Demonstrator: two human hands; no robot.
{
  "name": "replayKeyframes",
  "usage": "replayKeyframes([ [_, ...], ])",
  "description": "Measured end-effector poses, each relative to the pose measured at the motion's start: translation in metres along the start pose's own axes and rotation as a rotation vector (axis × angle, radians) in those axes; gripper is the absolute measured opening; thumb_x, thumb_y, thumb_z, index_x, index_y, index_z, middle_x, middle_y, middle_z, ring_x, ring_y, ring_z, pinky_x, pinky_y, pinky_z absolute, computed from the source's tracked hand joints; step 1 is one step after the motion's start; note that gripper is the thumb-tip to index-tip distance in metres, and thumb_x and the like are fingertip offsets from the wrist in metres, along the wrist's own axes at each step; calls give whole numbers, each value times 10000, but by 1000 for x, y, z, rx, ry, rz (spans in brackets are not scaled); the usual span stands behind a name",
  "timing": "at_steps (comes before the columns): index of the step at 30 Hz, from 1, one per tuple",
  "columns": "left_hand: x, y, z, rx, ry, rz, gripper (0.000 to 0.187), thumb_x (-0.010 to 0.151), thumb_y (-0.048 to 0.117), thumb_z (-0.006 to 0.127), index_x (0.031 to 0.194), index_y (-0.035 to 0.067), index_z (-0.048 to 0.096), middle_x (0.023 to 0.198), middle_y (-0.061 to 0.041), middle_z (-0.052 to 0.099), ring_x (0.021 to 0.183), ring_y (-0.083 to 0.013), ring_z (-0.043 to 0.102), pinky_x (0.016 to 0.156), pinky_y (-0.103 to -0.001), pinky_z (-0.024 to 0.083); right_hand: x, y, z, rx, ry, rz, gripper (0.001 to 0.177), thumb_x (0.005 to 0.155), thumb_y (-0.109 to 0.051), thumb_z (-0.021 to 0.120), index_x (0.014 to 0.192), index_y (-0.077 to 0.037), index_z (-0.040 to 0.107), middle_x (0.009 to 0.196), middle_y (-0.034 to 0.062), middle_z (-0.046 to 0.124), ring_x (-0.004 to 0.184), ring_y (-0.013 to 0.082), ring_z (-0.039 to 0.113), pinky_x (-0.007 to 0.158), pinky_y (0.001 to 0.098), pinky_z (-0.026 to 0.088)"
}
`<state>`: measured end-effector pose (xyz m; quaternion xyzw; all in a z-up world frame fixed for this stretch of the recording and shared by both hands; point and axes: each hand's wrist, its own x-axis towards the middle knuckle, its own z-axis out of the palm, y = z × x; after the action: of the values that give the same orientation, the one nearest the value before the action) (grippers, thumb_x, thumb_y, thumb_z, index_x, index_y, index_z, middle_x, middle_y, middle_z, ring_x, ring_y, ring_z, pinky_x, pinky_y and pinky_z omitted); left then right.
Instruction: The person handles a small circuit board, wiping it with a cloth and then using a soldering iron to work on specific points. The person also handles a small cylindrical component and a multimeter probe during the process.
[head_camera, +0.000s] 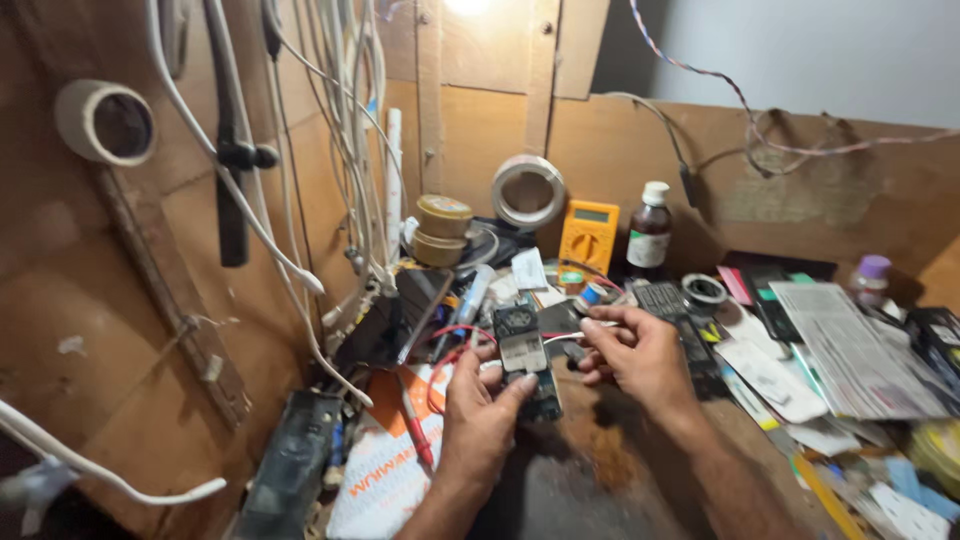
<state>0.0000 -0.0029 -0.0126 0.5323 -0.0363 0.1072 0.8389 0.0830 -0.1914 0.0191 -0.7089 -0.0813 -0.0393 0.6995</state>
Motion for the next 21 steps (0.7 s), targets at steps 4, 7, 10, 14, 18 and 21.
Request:
replayKeyframes([
  [4,1,0,2,-56,-106,51,410,891,-44,667,1281,-48,542,1045,-158,777,872,-173,755,766,-292,632,-30,15,-6,-31,135,-109,394,931,-149,708,1272,41,648,922,106,717,731,163,686,610,301,587],
  [7,1,5,2,-23,-81,42,418,878,-27,681,1280,-48,566,1036,-154,774,859,-171,749,741,-300,634,-37,8,-7,69,105,-177,395,899,-142,692,1257,6,618,1034,36,719,861,102,739,708,249,620],
  [10,2,11,1,-11,-27,28,433,869,-19,691,1284,-43,571,1027,-153,770,854,-164,747,742,-296,630,-47,0,-9,-18,152,-87,335,922,-154,687,1231,-24,685,979,93,754,814,129,720,685,259,591],
  [14,3,12,0,-73,-31,9,465,881,-10,688,1327,-43,561,1038,-148,774,847,-155,743,741,-293,620,-55,-1,-10,-325,185,-259,236,896,-145,727,1114,-71,774,1018,60,779,824,140,713,716,280,590],
  [18,15,13,5,-150,41,-30,466,917,35,672,1369,-24,577,1016,-112,749,820,-166,737,692,-346,664,-60,-3,-7,-664,119,-258,163,852,-156,769,1009,-127,802,964,31,725,798,183,697,685,328,585],
  [21,25,15,11,-166,38,-97,462,930,82,637,1384,42,564,1010,-106,752,768,-199,723,578,-398,655,-65,-6,-1,-783,115,-536,136,805,-169,790,933,-126,803,893,82,681,896,233,645,766,360,556],
])
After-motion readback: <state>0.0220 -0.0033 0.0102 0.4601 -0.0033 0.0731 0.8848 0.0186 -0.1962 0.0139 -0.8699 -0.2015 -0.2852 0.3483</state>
